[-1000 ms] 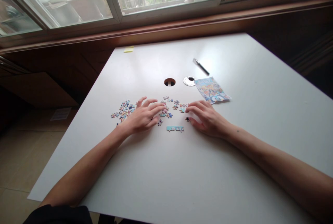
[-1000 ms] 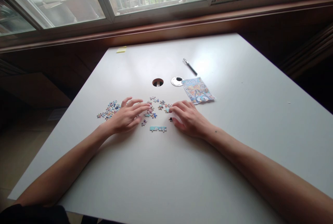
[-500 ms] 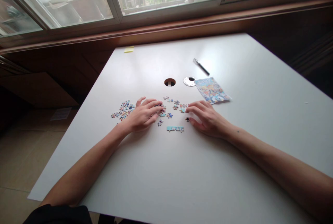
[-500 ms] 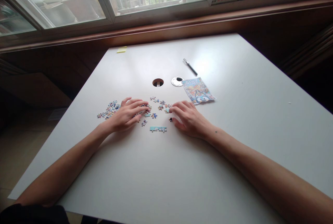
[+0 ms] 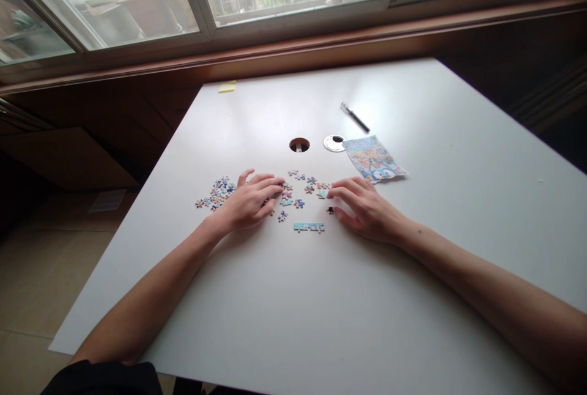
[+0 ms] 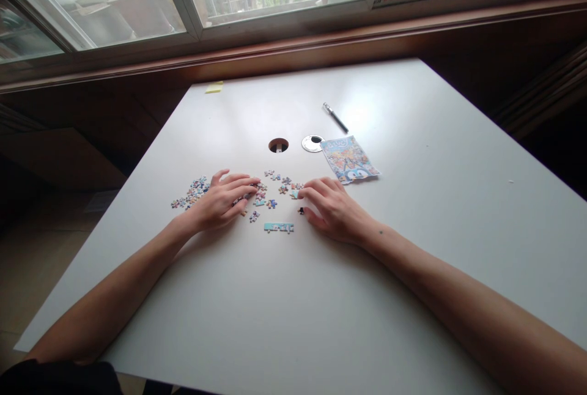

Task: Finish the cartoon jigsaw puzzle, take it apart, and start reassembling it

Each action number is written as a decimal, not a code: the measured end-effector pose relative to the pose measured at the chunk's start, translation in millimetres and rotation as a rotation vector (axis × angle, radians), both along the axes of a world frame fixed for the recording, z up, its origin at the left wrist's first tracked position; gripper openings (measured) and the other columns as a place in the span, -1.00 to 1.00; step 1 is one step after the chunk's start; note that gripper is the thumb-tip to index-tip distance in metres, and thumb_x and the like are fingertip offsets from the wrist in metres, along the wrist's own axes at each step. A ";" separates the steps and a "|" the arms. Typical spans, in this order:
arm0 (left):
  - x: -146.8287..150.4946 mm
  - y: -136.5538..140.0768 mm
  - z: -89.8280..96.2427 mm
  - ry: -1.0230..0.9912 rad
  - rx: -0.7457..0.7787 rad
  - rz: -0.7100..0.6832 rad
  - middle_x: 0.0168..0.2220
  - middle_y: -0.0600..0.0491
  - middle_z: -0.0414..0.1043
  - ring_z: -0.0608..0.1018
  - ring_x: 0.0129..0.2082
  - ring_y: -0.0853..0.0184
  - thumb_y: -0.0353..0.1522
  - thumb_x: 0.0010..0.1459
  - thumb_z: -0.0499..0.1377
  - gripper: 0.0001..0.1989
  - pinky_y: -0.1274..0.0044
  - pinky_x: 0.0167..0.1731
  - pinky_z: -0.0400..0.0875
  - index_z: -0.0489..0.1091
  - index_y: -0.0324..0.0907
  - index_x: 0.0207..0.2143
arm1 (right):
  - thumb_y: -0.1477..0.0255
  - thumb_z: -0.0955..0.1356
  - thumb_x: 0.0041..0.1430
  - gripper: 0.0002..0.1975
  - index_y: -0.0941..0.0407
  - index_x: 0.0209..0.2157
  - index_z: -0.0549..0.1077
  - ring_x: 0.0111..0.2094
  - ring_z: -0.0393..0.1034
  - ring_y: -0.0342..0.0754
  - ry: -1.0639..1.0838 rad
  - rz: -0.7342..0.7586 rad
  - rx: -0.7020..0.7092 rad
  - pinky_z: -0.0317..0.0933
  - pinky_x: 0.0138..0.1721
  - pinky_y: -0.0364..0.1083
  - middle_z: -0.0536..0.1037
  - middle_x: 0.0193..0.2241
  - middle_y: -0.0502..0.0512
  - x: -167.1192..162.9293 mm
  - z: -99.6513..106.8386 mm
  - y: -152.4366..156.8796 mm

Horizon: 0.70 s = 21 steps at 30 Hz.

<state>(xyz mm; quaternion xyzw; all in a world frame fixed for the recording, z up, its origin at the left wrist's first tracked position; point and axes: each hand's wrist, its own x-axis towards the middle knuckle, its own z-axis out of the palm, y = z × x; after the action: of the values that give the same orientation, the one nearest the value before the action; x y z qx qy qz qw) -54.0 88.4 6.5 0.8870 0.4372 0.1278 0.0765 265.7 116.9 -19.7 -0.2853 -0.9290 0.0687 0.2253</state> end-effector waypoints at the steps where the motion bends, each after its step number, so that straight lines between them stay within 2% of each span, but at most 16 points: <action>1: 0.0 0.1 -0.1 0.000 0.004 -0.001 0.23 0.03 0.37 0.34 0.25 0.20 -0.39 0.35 -0.04 -0.67 0.16 0.33 -0.23 0.40 -0.05 0.06 | 0.48 0.31 0.24 -0.73 0.05 -0.02 0.32 -0.04 0.30 0.15 -0.002 0.000 0.002 0.23 -0.03 0.15 0.45 -0.05 0.21 0.0 0.1 -0.1; 13: -0.7 1.3 0.5 0.010 0.010 -0.007 0.18 0.01 0.40 0.39 0.18 0.16 -0.38 0.29 -0.02 -0.65 0.16 0.31 -0.16 0.41 -0.06 0.05 | 0.49 0.32 0.23 -0.73 0.07 -0.02 0.31 -0.05 0.29 0.15 -0.002 0.003 0.018 0.23 -0.03 0.14 0.45 -0.05 0.22 0.1 -1.6 0.6; 21: -2.0 2.4 0.5 0.010 0.024 -0.015 0.24 -0.01 0.35 0.36 0.22 0.15 -0.38 0.29 -0.04 -0.55 0.16 0.31 -0.19 0.31 -0.08 0.20 | 0.49 0.32 0.22 -0.72 0.07 -0.02 0.32 -0.05 0.29 0.15 0.000 0.001 0.016 0.23 -0.03 0.14 0.46 -0.05 0.22 -0.2 -0.4 0.0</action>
<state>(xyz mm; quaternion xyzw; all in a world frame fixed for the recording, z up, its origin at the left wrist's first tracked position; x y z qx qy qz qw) -55.9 90.9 7.0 0.8917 0.4292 0.1283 0.0645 265.5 116.9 -20.1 -0.2831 -0.9297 0.0616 0.2276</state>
